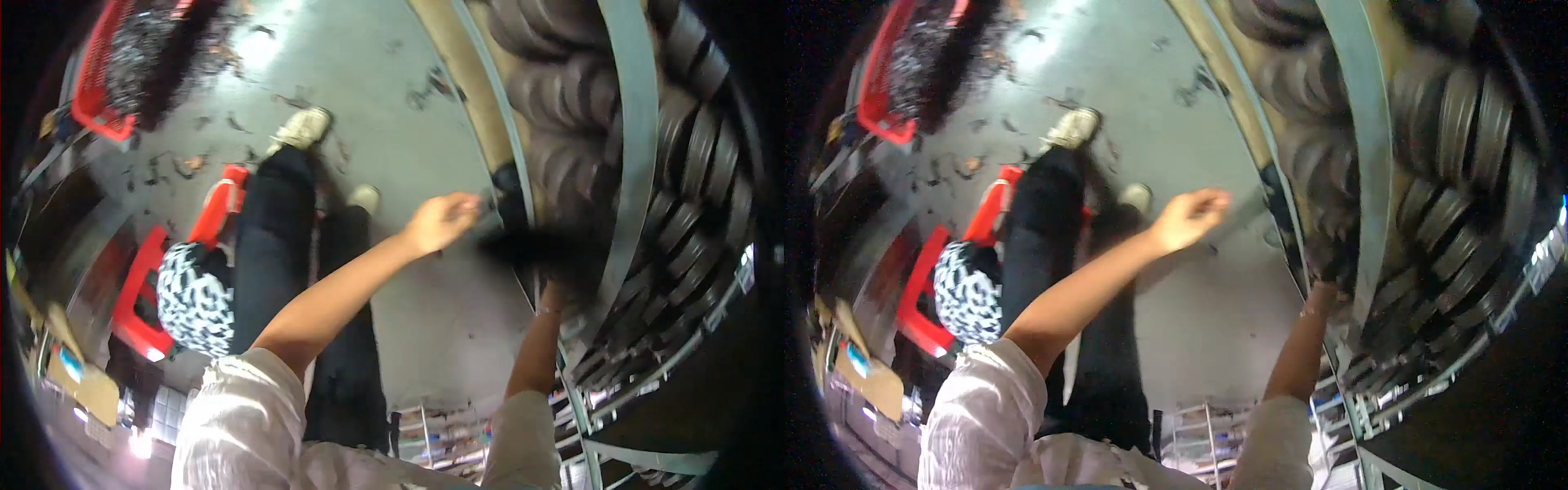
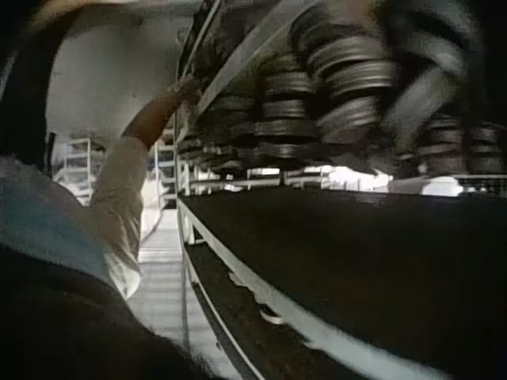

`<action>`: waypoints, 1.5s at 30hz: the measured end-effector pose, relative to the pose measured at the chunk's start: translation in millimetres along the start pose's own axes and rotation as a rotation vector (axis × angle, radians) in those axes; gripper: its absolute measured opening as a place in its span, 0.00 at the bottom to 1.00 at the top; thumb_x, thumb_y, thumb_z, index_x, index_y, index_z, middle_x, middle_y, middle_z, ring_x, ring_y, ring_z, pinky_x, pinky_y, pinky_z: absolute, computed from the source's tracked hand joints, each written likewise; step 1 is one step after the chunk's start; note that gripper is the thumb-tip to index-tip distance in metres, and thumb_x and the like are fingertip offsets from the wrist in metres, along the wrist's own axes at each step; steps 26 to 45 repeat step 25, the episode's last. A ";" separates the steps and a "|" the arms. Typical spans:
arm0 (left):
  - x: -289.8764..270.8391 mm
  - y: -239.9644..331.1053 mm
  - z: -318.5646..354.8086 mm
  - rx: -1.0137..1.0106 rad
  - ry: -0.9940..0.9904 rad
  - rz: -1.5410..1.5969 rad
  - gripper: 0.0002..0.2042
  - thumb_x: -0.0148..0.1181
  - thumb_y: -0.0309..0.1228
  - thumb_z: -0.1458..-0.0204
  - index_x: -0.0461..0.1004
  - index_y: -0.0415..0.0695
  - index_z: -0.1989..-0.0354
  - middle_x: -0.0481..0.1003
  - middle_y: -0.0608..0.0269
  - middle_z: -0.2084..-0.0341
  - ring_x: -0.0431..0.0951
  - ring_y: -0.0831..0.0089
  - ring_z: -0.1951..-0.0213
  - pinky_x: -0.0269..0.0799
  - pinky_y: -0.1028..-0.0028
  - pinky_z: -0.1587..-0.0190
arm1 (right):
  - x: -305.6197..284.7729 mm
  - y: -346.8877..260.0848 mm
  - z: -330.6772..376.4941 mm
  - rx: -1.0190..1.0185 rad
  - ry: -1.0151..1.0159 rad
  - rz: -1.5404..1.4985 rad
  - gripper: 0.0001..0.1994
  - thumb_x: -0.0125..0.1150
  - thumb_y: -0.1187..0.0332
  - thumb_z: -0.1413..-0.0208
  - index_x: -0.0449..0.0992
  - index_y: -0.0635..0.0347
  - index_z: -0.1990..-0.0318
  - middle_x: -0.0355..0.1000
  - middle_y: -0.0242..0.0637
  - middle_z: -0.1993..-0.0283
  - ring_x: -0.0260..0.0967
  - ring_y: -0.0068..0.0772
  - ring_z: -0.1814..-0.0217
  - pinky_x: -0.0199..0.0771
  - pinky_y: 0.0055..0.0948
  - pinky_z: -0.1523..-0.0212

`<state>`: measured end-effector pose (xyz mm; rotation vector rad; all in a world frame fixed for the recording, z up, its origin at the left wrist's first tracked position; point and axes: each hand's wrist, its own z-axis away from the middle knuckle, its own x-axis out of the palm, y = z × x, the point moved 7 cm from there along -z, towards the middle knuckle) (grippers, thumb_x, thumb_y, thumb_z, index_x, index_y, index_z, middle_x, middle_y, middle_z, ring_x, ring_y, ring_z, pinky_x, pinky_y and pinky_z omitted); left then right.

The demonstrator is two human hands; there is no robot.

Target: The person repeatedly presses the sole of a slipper against a rotating grinding wheel to smooth or shape it. After processing several slippers, the person places them on a nearby shelf and then picks up a pair of shoes to continue the task.

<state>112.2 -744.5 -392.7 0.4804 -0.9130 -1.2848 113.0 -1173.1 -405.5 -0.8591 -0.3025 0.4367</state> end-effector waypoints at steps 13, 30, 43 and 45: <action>-526.8 7.9 547.9 0.195 1.789 0.494 0.07 0.52 0.36 0.48 0.68 0.47 0.67 0.64 0.74 0.80 0.64 0.82 0.81 0.61 0.80 0.82 | 57.7 161.9 255.2 0.446 -0.215 0.902 0.18 0.51 0.53 0.50 0.67 0.53 0.56 0.66 0.32 0.57 0.62 0.32 0.53 0.64 0.33 0.51; -751.8 198.1 851.6 0.666 1.405 0.749 0.51 0.41 0.68 0.58 0.36 0.37 0.37 0.39 0.52 0.36 0.44 0.55 0.36 0.43 0.53 0.38 | 419.1 456.0 889.5 0.129 -2.055 1.346 0.24 0.58 0.58 0.49 0.67 0.61 0.48 0.68 0.36 0.53 0.64 0.20 0.56 0.65 0.20 0.55; -751.8 198.1 851.6 0.666 1.405 0.749 0.51 0.41 0.68 0.58 0.36 0.37 0.37 0.39 0.52 0.36 0.44 0.55 0.36 0.43 0.53 0.38 | 419.1 456.0 889.5 0.129 -2.055 1.346 0.24 0.58 0.58 0.49 0.67 0.61 0.48 0.68 0.36 0.53 0.64 0.20 0.56 0.65 0.20 0.55; -751.8 198.1 851.6 0.666 1.405 0.749 0.51 0.41 0.68 0.58 0.36 0.37 0.37 0.39 0.52 0.36 0.44 0.55 0.36 0.43 0.53 0.38 | 419.1 456.0 889.5 0.129 -2.055 1.346 0.24 0.58 0.58 0.49 0.67 0.61 0.48 0.68 0.36 0.53 0.64 0.20 0.56 0.65 0.20 0.55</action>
